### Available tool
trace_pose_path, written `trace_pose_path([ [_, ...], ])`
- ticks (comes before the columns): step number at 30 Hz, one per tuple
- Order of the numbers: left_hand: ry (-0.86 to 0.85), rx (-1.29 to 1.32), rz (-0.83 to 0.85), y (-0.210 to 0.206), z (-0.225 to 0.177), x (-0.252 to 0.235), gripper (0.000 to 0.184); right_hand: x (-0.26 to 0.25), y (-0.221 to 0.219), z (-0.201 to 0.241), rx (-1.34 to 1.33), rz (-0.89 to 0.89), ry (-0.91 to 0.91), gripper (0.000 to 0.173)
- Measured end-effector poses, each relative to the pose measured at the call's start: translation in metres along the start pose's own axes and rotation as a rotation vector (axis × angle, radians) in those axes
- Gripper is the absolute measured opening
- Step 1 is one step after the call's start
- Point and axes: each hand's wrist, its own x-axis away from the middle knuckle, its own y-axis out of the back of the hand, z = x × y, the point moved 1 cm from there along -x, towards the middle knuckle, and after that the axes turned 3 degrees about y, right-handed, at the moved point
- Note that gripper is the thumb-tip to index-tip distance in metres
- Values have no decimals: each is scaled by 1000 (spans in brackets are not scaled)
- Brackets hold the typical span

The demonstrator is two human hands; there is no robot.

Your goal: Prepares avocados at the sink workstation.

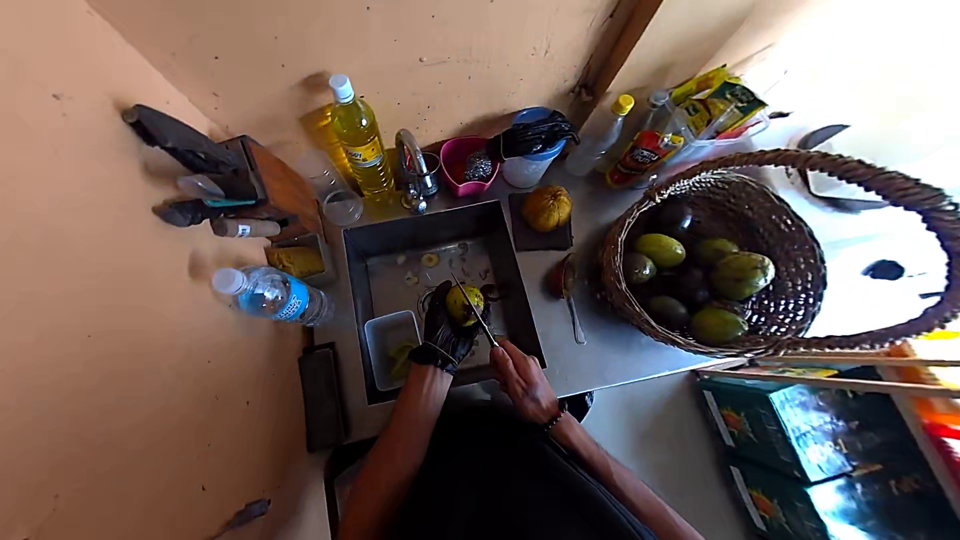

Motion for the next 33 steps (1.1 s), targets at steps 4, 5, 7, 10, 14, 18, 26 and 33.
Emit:
trace_pose_path([
  [4,14,-46,16,9,-2,-4,36,-3,0,0,43,24,22,46],
  [5,24,-52,11,11,-2,-5,37,-3,0,-1,64,29,22,46],
  [7,45,-42,0,15,-2,-9,38,-4,0,-2,117,29,38,48],
  [10,82,-37,14,18,-2,-11,38,-4,0,-4,166,27,54,49],
  [14,109,6,13,19,1,-11,36,0,-1,1,272,-13,37,48],
  [18,35,-23,37,17,4,-11,37,3,-4,9,346,-43,-21,50],
  [26,-70,-81,17,12,10,4,36,5,-7,19,347,-30,-90,54],
  [33,-150,-234,-75,17,17,0,35,-4,0,36,262,83,-206,55],
])
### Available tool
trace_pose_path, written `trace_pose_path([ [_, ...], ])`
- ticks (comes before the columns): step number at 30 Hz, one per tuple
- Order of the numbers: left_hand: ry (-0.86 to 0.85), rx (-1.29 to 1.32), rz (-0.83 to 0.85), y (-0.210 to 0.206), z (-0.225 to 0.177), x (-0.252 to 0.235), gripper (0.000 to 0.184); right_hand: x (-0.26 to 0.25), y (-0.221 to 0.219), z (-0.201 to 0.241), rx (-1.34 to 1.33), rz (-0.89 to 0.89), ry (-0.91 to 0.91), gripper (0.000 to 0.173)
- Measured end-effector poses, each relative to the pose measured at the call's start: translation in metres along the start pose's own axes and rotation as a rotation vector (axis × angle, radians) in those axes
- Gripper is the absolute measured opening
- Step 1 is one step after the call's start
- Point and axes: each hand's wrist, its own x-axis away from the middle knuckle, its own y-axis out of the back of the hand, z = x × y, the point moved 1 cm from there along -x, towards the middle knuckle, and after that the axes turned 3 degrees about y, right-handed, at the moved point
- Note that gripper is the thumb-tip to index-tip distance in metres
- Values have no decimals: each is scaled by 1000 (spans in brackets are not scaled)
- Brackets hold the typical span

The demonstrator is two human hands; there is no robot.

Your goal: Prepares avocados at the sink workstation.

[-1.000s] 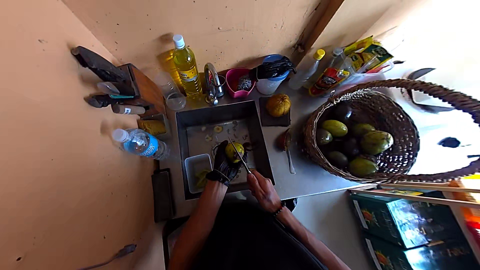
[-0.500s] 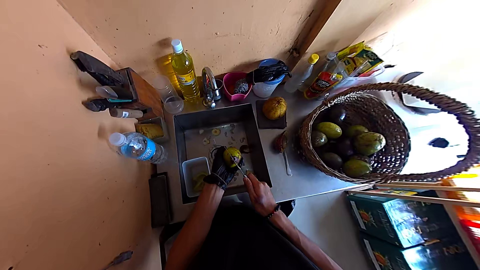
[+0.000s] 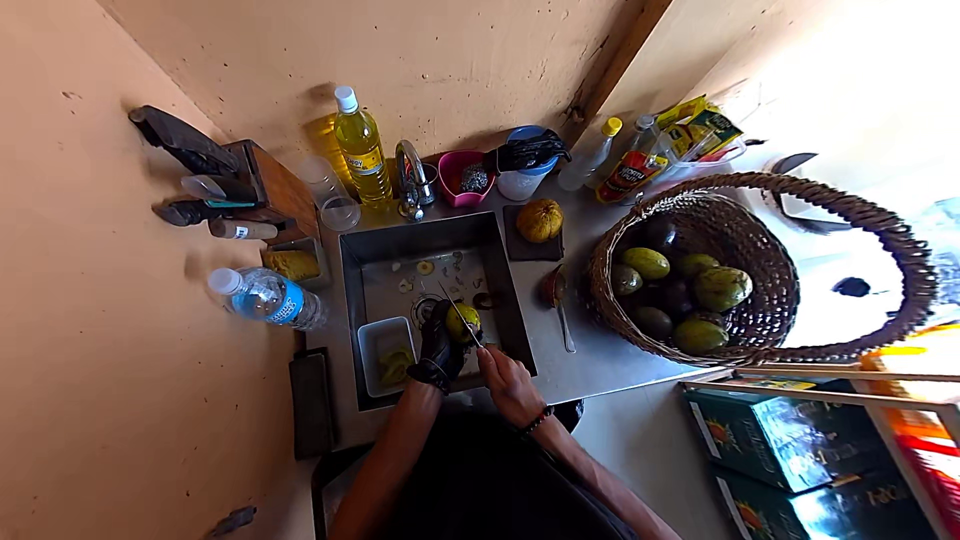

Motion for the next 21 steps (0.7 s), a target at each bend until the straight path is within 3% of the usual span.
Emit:
trace_pose_path([
  [4,-246,-342,-43,-5,-11,0,41,1,-5,5,25,-75,4,55],
  [8,-718,-879,-138,-20,-26,13,42,2,2,8,-38,-101,25,56],
  [11,-962,-775,-65,-27,-32,11,40,7,10,6,-182,-114,123,58],
  [13,-854,-517,127,-35,-43,26,45,10,14,3,-301,-137,255,58],
  [17,-330,12,392,-48,-45,38,66,9,13,-2,-271,-250,394,65],
  [19,-341,27,443,-45,-42,33,81,9,13,-3,-266,-236,350,66],
  [21,-446,-54,469,-43,-43,33,83,13,18,-2,-290,-187,317,66],
])
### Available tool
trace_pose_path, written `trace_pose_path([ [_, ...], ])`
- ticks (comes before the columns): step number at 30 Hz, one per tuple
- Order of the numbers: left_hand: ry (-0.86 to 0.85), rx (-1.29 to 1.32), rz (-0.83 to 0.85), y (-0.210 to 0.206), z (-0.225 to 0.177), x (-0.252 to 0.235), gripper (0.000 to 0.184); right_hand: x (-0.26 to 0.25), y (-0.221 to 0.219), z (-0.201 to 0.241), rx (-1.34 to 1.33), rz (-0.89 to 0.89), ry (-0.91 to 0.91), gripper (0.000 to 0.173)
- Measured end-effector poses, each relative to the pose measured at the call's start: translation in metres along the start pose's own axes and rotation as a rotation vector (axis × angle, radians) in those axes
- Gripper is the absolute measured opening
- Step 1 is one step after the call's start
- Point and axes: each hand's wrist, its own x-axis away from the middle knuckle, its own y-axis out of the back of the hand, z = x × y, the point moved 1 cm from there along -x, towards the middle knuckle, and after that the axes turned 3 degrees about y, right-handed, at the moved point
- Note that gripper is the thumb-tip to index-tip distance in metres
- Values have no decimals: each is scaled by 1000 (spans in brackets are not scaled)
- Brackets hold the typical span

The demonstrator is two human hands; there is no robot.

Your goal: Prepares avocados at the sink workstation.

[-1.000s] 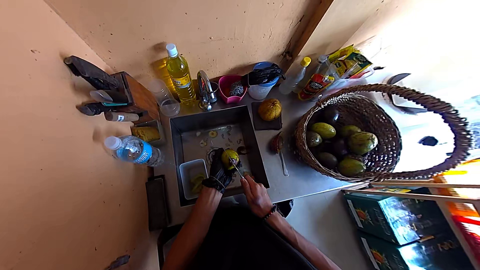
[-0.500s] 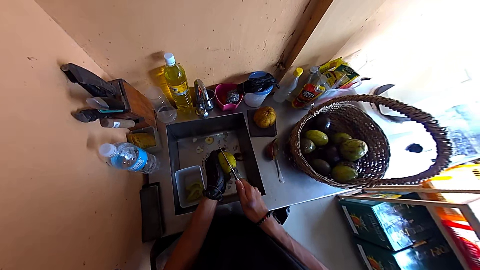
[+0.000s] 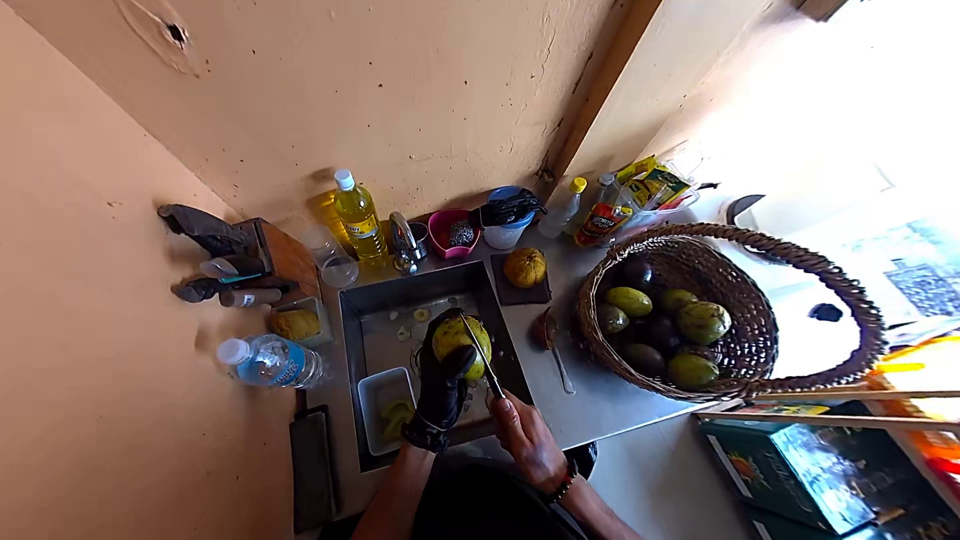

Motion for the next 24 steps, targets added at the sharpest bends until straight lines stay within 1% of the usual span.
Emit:
trace_pose_path([
  [3,-84,-170,122,3,-12,1,78,7,11,8,-67,56,-26,65],
  [6,-145,-404,299,4,-37,-6,76,12,26,18,-135,139,-79,62],
  [8,-128,-543,413,7,-51,-12,78,17,36,25,-204,188,-134,57],
  [10,-99,-535,494,13,-57,-19,81,21,40,28,-269,203,-123,55],
  [11,-87,-481,481,14,-55,-18,83,22,38,26,-273,185,-80,57],
  [12,-82,-393,414,14,-49,-15,86,21,34,22,-263,156,-22,58],
  [13,-70,-298,310,12,-39,-9,87,19,28,19,-243,121,27,59],
  [14,-38,-245,182,7,-30,0,84,17,23,15,-228,92,53,59],
  [15,3,-178,89,3,-21,6,83,15,19,12,-219,67,56,58],
  [16,20,-135,45,1,-13,10,80,14,15,10,-210,41,50,58],
  [19,-2,-131,60,2,0,17,77,13,10,6,-180,11,51,60],
  [21,-19,-172,69,6,2,22,79,15,12,7,-146,37,38,61],
  [23,-58,-224,164,11,-2,20,77,19,18,12,-104,92,-13,61],
  [24,-101,-263,259,13,-7,14,75,20,23,17,-84,124,-43,62],
])
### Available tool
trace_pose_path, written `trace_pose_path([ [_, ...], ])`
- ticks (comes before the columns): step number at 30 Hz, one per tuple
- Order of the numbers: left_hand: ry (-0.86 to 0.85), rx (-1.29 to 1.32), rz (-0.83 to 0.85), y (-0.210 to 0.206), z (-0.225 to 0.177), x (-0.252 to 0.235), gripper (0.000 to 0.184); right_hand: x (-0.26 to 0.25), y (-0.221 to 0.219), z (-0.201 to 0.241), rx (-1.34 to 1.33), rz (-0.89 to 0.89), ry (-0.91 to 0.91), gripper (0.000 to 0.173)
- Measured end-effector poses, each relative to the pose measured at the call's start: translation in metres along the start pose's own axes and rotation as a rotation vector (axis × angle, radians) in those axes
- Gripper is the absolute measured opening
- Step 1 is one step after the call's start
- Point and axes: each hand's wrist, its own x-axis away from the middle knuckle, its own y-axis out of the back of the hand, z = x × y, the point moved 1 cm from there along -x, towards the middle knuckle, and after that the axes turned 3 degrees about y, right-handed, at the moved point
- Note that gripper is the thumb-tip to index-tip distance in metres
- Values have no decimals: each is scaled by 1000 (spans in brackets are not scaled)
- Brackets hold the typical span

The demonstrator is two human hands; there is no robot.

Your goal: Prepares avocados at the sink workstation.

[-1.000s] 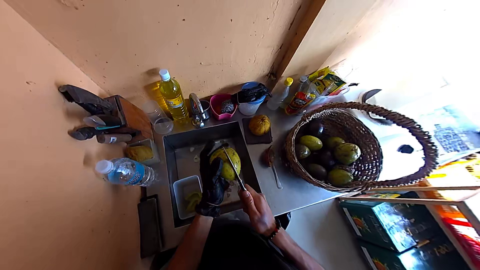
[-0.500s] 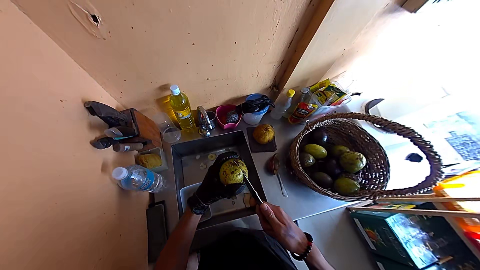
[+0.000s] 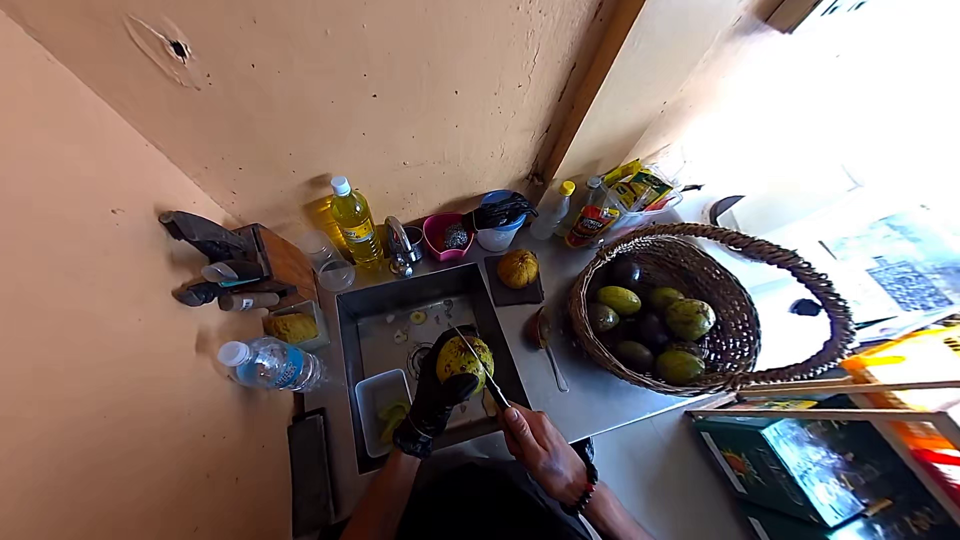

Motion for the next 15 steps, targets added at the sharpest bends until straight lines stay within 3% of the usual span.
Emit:
trace_pose_path([
  [2,-18,-148,125,1,-24,-8,70,5,8,9,23,43,-49,61],
  [4,198,-318,125,-15,-70,-11,65,10,15,17,26,63,-83,59],
  [8,-32,-559,451,18,-62,-43,80,15,28,31,-12,96,-97,56],
  [9,-18,-551,415,17,-64,-44,82,15,27,31,-39,71,-61,56],
  [11,-6,-357,172,4,-61,-36,83,10,19,25,-105,-16,53,57],
  [14,138,210,-198,-30,-32,-23,88,-3,3,11,-177,-143,116,56],
  [15,199,391,-260,-37,-22,-22,79,-5,-3,8,-207,-167,102,54],
])
